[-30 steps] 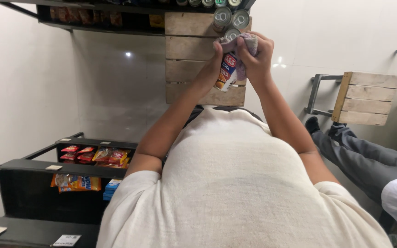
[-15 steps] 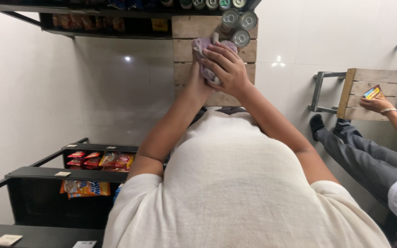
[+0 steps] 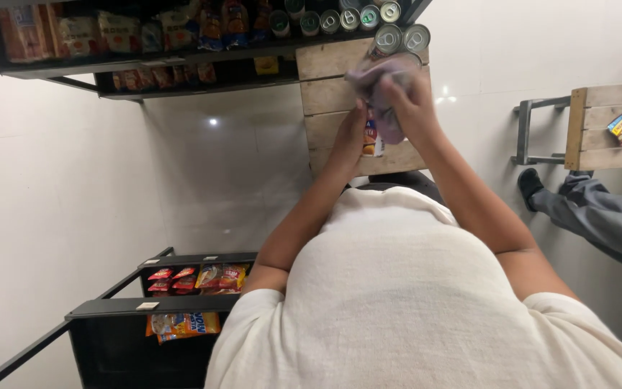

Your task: Wiping canned goods with a cloth and organizing them on the grocery store shelves.

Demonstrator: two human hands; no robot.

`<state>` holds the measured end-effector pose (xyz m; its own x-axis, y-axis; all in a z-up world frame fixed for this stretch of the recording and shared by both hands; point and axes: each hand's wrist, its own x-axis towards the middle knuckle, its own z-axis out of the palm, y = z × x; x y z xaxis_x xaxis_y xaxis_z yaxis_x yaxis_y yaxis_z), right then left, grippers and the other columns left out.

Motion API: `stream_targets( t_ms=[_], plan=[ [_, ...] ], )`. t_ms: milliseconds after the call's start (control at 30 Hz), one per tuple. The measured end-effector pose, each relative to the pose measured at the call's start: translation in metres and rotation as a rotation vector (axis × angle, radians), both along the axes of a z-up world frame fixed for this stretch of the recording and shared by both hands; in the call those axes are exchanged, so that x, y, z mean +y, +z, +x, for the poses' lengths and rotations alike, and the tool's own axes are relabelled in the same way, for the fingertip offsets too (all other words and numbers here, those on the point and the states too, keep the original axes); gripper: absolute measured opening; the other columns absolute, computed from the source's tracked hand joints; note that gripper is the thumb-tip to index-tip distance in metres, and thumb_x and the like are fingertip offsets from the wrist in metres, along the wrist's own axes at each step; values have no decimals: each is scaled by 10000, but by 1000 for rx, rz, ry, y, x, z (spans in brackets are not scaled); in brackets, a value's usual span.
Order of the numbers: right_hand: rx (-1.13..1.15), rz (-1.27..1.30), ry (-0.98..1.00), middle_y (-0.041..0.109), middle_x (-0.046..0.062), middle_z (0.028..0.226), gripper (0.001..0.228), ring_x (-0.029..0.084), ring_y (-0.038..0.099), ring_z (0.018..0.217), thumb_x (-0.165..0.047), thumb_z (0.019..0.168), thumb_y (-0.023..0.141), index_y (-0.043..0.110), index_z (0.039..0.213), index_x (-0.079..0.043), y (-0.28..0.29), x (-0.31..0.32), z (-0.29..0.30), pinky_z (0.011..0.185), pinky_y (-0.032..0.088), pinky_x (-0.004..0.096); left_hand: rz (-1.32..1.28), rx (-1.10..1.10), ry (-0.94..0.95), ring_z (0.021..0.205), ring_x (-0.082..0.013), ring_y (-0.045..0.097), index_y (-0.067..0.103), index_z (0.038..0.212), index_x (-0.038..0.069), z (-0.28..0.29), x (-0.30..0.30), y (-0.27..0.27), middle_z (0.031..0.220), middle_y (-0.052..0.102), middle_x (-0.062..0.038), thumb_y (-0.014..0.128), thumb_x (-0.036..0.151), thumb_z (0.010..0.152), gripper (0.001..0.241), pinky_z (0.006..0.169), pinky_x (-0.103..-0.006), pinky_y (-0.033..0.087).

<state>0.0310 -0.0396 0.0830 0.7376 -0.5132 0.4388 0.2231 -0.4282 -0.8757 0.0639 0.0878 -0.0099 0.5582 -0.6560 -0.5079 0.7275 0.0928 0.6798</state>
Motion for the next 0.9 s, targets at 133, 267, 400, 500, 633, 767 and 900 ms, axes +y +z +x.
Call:
stream_targets(
  t_ms=[133, 267, 400, 500, 633, 767, 900],
  plan=[
    [209, 3, 93, 668, 213, 937, 329, 362, 645, 865, -216, 1049, 702, 636, 865, 49, 10, 13, -2, 819, 466, 481, 3, -266, 16, 1447, -449, 365, 355, 1542, -39, -2, 5, 76, 1554, 376, -332, 400, 589, 1075, 784, 1228, -567, 284],
    [107, 38, 7, 610, 112, 670, 396, 296, 600, 675, -227, 1080, 619, 698, 737, -45, 7, 5, 12, 717, 482, 399, -144, -346, 70, 1167, -199, 525, 434, 1383, 144, -2, -14, -23, 1312, 543, -95, 822, 401, 903, 669, 994, -443, 506],
    [-167, 747, 94, 692, 71, 812, 264, 143, 639, 598, -286, 1016, 656, 684, 987, -26, 3, -15, 20, 558, 559, 251, -277, -371, 130, 1103, -139, 559, 498, 1282, 122, 8, -18, 4, 1155, 615, -77, 974, 199, 727, 735, 978, -329, 467],
    [-236, 751, -345, 523, -17, 606, 397, 56, 506, 528, -407, 990, 646, 454, 745, -161, 15, -8, 25, 576, 399, 196, -327, -382, 266, 1151, -108, 541, 534, 1372, 121, 26, -26, 36, 1204, 602, -31, 915, 285, 822, 689, 1030, -310, 437],
    [62, 711, 230, 539, 111, 1399, 598, 218, 476, 1302, -419, 1001, 645, 430, 1464, -108, -49, -18, 14, 1105, 394, 457, -64, -948, 404, 1132, -128, 413, 593, 1331, 112, 55, -44, 59, 1372, 504, -27, 527, 620, 1030, 594, 1143, -331, 278],
    [-8, 446, 76, 584, 14, 1063, 337, 98, 484, 1038, -329, 1015, 695, 579, 1211, -82, 15, -18, 32, 930, 405, 305, 49, -1067, 495, 959, -163, 435, 333, 1470, 176, 65, -72, 73, 1191, 436, -58, 754, 698, 850, 914, 876, -330, 432],
    [-115, 433, -126, 544, 1, 857, 180, 81, 451, 815, -266, 1016, 677, 628, 1005, -93, 28, -43, 54, 753, 376, 273, 168, -1201, 446, 960, -215, 529, 529, 1340, 141, 69, -100, 112, 1185, 508, -31, 804, 554, 855, 694, 846, -327, 455]
  ],
)
